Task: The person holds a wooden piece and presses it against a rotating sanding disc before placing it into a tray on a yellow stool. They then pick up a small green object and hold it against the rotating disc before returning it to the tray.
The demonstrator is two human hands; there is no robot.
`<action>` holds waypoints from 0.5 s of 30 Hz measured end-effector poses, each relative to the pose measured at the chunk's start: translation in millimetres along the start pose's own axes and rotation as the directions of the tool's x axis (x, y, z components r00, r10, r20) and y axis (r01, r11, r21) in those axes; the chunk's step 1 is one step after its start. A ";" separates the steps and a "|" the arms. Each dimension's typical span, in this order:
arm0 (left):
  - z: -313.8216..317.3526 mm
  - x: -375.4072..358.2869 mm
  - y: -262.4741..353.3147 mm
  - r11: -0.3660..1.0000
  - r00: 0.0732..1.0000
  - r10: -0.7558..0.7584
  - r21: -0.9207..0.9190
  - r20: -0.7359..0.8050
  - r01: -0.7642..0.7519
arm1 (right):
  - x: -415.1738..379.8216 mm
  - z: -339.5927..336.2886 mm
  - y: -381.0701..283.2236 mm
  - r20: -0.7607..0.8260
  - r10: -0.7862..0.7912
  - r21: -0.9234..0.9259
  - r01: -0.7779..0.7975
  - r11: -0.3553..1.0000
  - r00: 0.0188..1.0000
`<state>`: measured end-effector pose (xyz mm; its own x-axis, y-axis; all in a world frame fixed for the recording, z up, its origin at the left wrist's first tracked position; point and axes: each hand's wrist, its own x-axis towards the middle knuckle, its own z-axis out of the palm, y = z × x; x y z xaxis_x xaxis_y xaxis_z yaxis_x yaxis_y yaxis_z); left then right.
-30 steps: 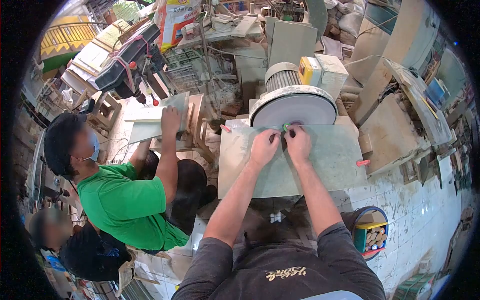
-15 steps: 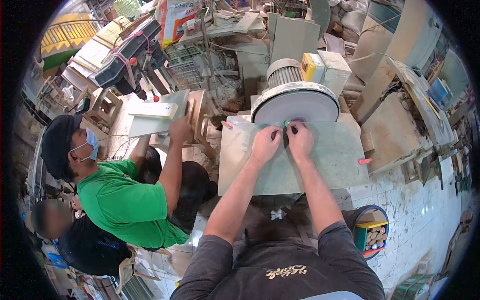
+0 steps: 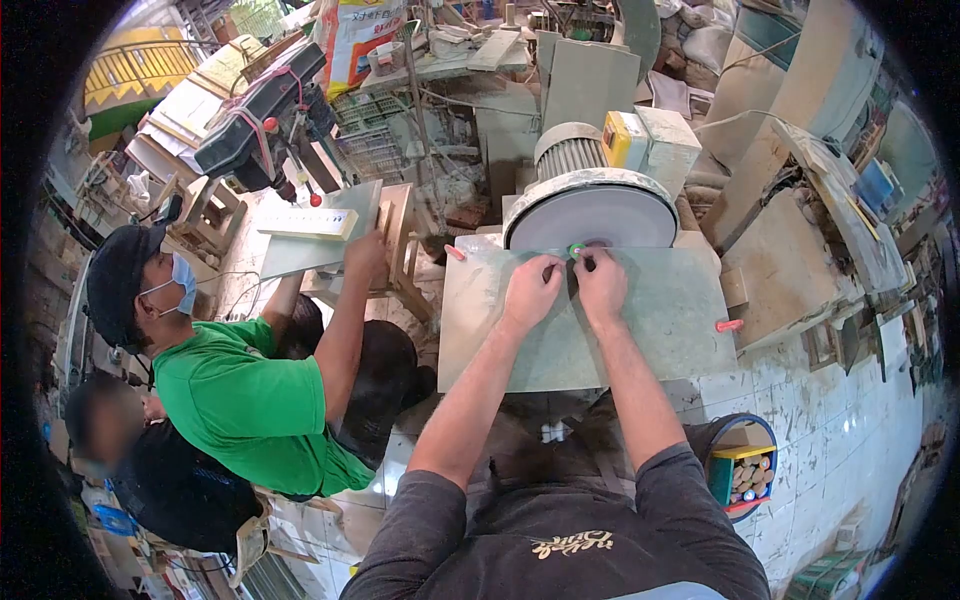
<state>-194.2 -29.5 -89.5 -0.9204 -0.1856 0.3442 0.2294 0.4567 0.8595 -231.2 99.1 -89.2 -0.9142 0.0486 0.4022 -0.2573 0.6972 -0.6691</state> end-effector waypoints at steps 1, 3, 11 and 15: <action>-0.1 -0.4 0.6 1.000 1.000 0.002 0.000 0.000 -0.002 | -0.6 -0.1 0.5 -0.002 -0.001 0.000 0.001 1.000 1.000; -2.1 -0.1 1.3 0.999 1.000 -0.005 0.052 0.027 0.004 | -0.7 -0.4 -1.0 -0.046 -0.046 0.052 0.048 0.997 0.998; -3.3 -0.5 4.3 0.999 1.000 0.003 0.040 0.013 -0.004 | 2.6 0.0 -3.7 0.030 0.013 0.057 -0.015 0.998 0.999; -2.9 -0.9 2.7 0.999 1.000 0.010 0.030 0.010 -0.010 | 1.0 -3.0 -6.5 0.019 -0.021 0.051 0.020 0.999 1.000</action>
<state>-191.8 -30.7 -86.4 -0.9212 -0.1723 0.3489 0.2291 0.4847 0.8441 -229.5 96.7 -82.6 -0.9144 0.0201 0.4043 -0.2913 0.6610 -0.6916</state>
